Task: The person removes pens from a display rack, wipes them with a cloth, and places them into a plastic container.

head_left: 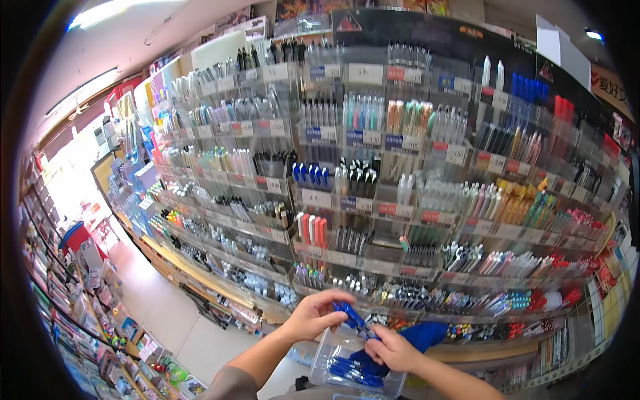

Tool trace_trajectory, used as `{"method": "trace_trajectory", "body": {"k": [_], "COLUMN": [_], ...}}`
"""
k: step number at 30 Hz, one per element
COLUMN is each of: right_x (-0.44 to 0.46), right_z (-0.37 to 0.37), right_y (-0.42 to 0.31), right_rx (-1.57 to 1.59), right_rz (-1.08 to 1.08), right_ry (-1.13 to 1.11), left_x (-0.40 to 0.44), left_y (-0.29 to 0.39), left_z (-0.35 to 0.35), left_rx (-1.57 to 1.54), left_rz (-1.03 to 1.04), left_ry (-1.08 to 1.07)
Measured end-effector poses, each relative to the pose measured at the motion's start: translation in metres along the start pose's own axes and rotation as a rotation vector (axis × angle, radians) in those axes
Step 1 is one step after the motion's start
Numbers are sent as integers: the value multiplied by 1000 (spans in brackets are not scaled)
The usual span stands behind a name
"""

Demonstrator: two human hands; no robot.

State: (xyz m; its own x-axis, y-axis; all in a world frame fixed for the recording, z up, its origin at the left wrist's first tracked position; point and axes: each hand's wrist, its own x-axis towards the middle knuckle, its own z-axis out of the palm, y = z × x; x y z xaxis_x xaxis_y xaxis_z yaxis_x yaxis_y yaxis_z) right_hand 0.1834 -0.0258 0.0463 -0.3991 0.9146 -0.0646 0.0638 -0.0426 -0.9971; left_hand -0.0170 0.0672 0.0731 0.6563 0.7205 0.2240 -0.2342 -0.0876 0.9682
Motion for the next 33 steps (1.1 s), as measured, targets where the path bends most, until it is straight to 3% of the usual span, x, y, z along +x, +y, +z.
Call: {"method": "trace_trajectory", "body": {"k": [5,9,12,15,16,21,23,27,33], "right_x": [-4,-5,-6,-19,-16,-18,-18,-20,-21], "right_z": [-3,-6,-9,-2,-2,3,3,3,3], "right_y": [4,10,27,-1,22,28,26,26,26], "right_rx": [76,-39,-38,-395,-455,-459,-451,-415,-390], "right_rz": [107,-72,-103,-120,-253,-260,-223,-217,-208], "right_ry": [-42,14,98,207,274,237,205,215,211], "left_x": [14,31,53,87,99,177,202,241,272], "left_y": [12,61,131,196,220,319,340,352,353], "left_z": [-4,-14,-19,-34,-35,-48,-43,-38,-20], "left_rx": [37,230,442,577,579,717,849,1228,1315], "left_rz": [-111,0,251,569,657,1085,1139,1117,821], "left_ry": [-117,-108,13,147,184,383,454,412,130]}}
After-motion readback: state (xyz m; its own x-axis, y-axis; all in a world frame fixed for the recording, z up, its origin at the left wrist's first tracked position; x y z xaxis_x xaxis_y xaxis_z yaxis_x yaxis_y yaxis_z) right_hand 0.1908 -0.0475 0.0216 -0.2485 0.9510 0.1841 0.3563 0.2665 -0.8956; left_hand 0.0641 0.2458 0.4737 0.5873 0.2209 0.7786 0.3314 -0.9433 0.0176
